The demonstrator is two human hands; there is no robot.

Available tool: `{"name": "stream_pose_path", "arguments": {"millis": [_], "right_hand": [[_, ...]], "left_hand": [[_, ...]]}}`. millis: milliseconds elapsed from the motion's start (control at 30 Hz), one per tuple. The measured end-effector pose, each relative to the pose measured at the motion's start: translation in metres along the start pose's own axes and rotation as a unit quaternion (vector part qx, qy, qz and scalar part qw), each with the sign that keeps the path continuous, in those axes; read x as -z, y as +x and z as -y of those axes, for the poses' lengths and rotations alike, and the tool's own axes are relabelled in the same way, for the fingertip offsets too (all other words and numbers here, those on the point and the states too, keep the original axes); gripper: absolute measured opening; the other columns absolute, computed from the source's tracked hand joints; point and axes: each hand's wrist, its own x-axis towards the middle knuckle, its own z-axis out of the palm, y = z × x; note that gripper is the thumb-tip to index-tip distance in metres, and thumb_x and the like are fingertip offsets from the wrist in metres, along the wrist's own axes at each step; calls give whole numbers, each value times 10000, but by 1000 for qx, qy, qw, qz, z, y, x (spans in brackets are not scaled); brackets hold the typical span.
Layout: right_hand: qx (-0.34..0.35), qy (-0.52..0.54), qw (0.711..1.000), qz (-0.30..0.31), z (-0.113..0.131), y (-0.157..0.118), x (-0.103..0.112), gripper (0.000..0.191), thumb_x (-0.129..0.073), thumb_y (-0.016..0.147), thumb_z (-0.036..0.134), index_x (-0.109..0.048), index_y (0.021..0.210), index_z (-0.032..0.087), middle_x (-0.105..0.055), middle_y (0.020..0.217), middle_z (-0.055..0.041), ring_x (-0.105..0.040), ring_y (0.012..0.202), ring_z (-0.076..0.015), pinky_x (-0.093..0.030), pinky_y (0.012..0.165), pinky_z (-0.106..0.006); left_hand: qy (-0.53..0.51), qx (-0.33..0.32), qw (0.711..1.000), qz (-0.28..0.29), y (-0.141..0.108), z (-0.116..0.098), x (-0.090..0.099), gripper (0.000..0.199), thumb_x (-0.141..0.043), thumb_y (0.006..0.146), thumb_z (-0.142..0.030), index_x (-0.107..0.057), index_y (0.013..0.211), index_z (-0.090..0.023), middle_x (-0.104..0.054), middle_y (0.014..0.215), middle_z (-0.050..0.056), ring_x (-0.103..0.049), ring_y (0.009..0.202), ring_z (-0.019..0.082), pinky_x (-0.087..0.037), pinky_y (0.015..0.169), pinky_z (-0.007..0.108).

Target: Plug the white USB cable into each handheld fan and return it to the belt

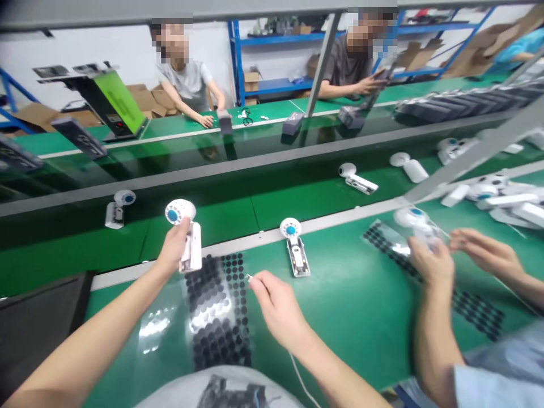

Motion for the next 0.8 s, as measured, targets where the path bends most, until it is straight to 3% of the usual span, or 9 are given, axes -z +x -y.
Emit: {"name": "stream_pose_path", "arguments": {"millis": [100,267,367,500,667,800], "right_hand": [[33,13,999,12,18,-7,-3,290,-370,915,339,-547,750,180,-505,635,22,-466,612,-112,-371,585,-232],[69,37,997,16,32,-22,-4,245,-394,909,285,-527,732,178,-516,665,27,-471,638,-102,-367,617,-225],[70,35,997,16,34,-30,-3,246,-392,908,277,-524,726,177,-504,652,30,-461,627,-100,-358,612,-224],[49,20,998,44,34,-38,2,270,-388,904,286,-500,685,175,-455,594,44,-423,580,-94,-333,572,-221],[66,-36,995,69,33,-44,5,322,-406,886,261,-354,577,184,-364,542,60,-349,529,-83,-269,527,-227],[38,-11,995,93,30,-47,3,301,-388,892,277,-397,607,182,-392,546,59,-368,534,-87,-285,530,-222]], "left_hand": [[-161,87,975,123,-58,-33,-21,546,-545,619,-697,-506,696,-158,-477,513,-28,-407,418,95,-309,414,213],[-194,83,947,241,-115,-63,-31,490,-646,593,-613,-513,672,-148,-489,527,-32,-415,435,82,-318,418,204],[-200,80,939,270,-127,-65,-34,434,-641,648,-557,-519,764,-157,-503,557,-36,-446,462,94,-348,446,209],[-183,42,946,266,-136,-65,-35,393,-635,693,-486,-531,889,-162,-542,648,-27,-486,544,107,-397,536,224],[-75,-55,956,277,-143,-69,-31,400,-633,716,-407,-563,1006,-141,-629,970,64,-563,870,194,-415,792,283],[-85,-18,950,301,-148,-67,-30,451,-609,736,-412,-527,1093,-149,-606,1056,83,-561,909,201,-421,804,295]]}}
